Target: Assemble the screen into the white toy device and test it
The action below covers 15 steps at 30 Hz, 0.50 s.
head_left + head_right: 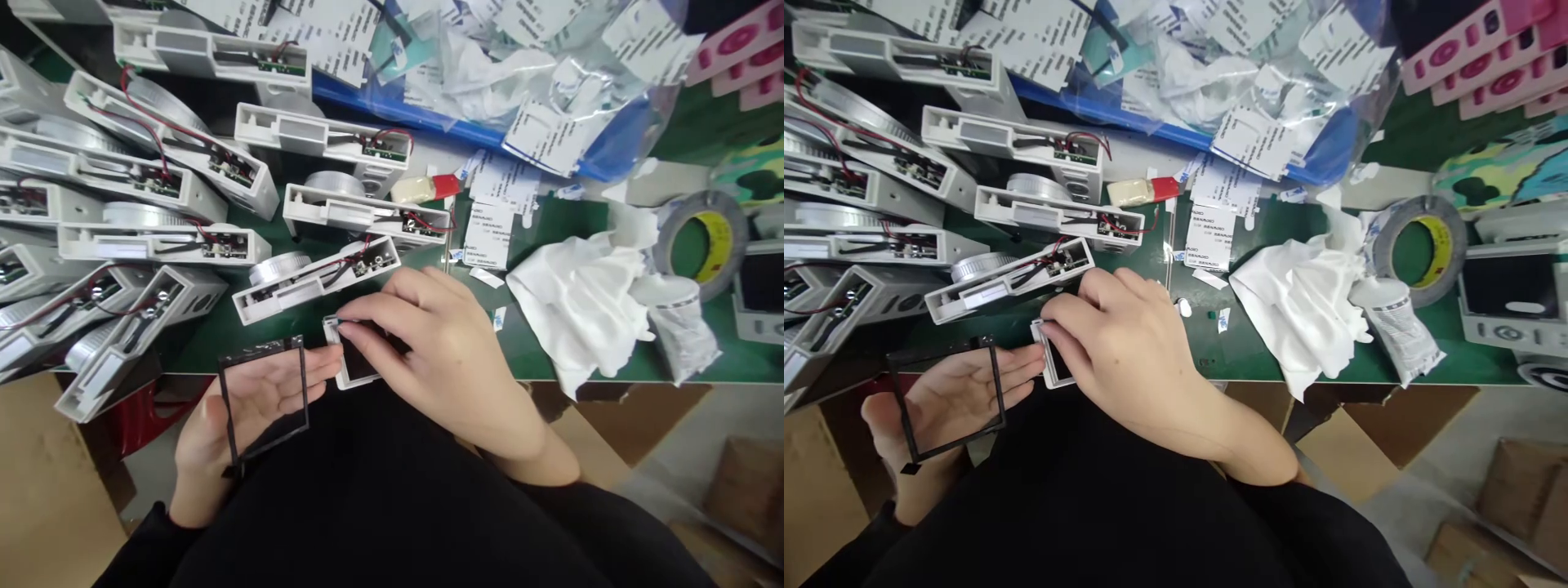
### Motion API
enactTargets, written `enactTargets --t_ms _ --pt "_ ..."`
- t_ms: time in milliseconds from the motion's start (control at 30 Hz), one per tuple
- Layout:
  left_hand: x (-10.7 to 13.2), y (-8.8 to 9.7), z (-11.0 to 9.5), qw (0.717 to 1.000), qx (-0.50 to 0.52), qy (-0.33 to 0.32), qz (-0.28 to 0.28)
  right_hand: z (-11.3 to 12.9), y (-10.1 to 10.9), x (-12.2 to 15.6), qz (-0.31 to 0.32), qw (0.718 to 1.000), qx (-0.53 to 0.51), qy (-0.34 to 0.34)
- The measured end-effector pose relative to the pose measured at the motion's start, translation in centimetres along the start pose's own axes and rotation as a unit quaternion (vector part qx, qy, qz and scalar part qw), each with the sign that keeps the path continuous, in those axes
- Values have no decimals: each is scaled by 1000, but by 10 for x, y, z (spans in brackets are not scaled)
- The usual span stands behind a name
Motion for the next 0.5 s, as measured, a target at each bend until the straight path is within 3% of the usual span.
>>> enactTargets --t_ms 500 --pt "-5 -6 -3 1000 17 -21 -1 7 14 23 -29 999 -2 45"
Point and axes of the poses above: each hand's wrist, its own x-axis away from the middle knuckle, its own y-axis out of the back of the hand, z = x × y, the point moved 6 cm from there along -x, towards the middle knuckle, and after that the axes turned 9 degrees about y, right-handed, at the moved point
